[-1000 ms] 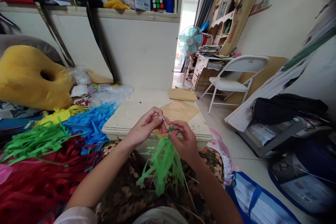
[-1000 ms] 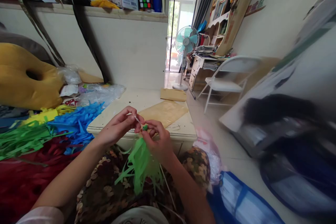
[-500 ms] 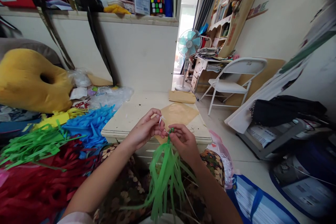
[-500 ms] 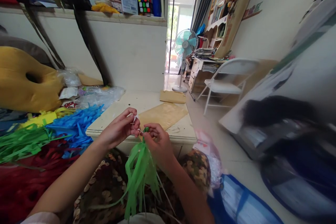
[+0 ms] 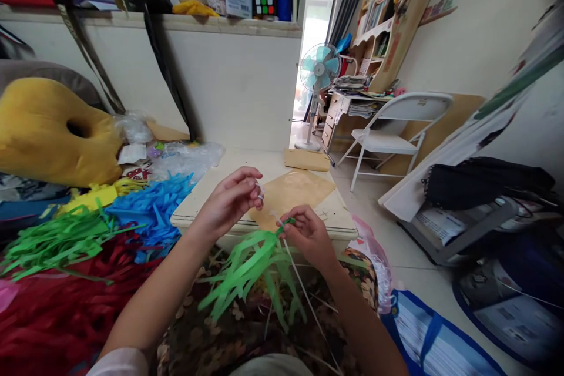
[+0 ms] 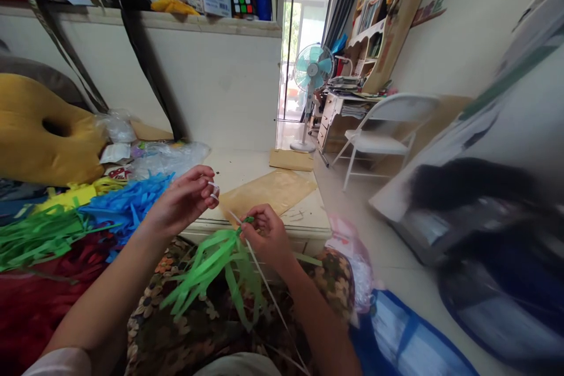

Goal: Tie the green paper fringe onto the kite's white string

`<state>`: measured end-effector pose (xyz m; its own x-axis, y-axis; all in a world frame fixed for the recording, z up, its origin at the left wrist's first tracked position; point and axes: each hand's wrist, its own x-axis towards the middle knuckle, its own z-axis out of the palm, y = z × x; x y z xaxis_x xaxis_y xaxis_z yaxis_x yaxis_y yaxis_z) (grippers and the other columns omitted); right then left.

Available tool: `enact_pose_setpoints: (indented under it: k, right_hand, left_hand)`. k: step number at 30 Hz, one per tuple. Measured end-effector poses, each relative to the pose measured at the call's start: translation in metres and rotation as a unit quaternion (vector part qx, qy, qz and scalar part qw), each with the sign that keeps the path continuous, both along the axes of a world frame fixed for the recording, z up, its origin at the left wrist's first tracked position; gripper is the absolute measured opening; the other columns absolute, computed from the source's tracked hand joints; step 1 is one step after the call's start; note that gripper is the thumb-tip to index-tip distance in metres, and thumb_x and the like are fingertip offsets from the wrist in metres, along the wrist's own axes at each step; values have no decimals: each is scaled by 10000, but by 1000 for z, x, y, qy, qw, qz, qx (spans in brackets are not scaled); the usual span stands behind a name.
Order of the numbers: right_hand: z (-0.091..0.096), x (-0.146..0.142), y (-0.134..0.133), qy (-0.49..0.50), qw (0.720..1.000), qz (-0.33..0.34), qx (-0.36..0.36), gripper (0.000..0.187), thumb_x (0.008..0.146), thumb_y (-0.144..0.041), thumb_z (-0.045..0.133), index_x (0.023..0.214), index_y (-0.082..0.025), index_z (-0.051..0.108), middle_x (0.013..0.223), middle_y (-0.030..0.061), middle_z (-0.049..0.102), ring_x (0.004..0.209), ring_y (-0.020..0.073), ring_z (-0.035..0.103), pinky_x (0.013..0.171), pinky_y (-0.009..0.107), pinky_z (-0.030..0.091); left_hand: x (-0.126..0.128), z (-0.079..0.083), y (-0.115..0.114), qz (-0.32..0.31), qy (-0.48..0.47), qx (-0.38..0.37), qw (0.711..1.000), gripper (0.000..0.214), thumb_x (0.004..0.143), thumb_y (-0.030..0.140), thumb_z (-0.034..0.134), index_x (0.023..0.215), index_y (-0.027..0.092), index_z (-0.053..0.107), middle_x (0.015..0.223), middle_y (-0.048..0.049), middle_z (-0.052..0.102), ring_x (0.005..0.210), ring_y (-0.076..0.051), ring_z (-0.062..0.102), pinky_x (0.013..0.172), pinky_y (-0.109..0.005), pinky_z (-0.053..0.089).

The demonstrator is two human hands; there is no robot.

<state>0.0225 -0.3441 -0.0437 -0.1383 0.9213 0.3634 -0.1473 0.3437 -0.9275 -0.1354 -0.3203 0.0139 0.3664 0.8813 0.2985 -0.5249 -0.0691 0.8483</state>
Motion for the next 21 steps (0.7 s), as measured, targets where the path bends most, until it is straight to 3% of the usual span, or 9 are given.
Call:
enact_pose_setpoints:
  k: [8, 18, 21]
  right_hand:
    - [-5, 2, 3, -1, 1000, 15, 6, 139, 653, -233, 545, 757, -170, 477, 683, -9, 537, 556, 61, 515, 541, 203, 452]
    - [-9, 3, 2, -35, 999, 18, -15, 160, 624, -241, 569, 716, -167, 462, 694, -2, 561, 502, 53, 505, 514, 199, 428]
    - [-11, 5, 3, -53, 998, 12, -16, 127, 622, -198, 551, 701, -164, 458, 699, 0, 563, 500, 47, 497, 514, 191, 421]
  left_hand:
    - [-10, 12, -1, 53, -72, 18, 996, 98, 575, 141, 573, 665, 169, 549, 439, 36, 431, 457, -49, 447, 437, -138, 391]
    - [-19, 29, -9, 115, -123, 68, 983, 66, 614, 119, 525, 611, 181, 545, 432, 39, 412, 447, -32, 434, 448, -136, 378]
    - [-22, 36, -9, 108, -126, 91, 982, 73, 618, 103, 525, 624, 171, 549, 440, 37, 442, 464, -44, 451, 457, -148, 391]
